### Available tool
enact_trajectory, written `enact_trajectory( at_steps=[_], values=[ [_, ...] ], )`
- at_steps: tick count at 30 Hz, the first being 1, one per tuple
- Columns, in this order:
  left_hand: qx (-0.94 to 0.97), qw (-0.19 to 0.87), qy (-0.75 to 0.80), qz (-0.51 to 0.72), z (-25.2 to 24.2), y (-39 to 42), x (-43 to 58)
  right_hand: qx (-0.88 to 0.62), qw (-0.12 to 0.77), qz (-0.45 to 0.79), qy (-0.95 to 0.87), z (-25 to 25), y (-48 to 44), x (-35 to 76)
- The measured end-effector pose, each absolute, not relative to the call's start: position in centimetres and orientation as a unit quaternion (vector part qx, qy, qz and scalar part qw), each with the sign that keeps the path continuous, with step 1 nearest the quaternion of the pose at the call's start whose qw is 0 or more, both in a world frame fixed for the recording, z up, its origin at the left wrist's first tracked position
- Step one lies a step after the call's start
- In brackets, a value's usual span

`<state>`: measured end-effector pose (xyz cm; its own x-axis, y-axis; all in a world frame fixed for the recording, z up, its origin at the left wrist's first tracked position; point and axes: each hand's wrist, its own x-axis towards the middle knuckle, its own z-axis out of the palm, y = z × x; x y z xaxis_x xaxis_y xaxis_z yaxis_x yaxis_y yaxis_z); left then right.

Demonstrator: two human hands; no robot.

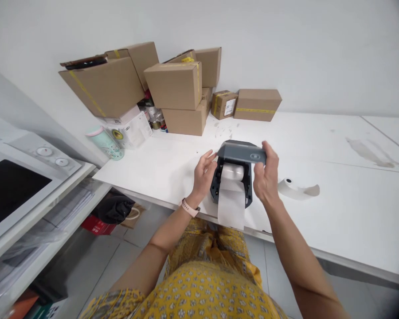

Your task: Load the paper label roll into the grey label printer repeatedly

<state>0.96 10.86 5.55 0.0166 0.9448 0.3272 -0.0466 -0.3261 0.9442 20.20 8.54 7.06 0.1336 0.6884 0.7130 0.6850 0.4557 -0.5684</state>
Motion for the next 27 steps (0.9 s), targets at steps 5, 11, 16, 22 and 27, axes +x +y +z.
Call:
enact_trajectory(
  at_steps=[5,11,16,22,27],
  values=[
    [0.604,0.389,0.529,0.452,2.6,14.7,1.8,-0.537,0.539,-0.015,-0.649,11.3,15.2,21.6],
    [0.689,0.349,0.587,0.242,2.2,15.4,1.8,-0.588,0.489,-0.068,-0.640,13.1,19.0,23.4],
    [0.751,0.258,0.602,0.081,4.4,16.6,1.4,-0.525,0.456,-0.115,-0.710,9.9,16.1,21.9],
    [0.788,0.253,0.561,0.030,4.6,17.1,1.6,-0.569,0.047,0.173,-0.803,5.7,15.9,20.4],
    [0.780,0.250,0.573,0.039,4.1,16.6,1.6,-0.553,-0.033,0.207,-0.806,6.3,18.5,19.3]
  ],
)
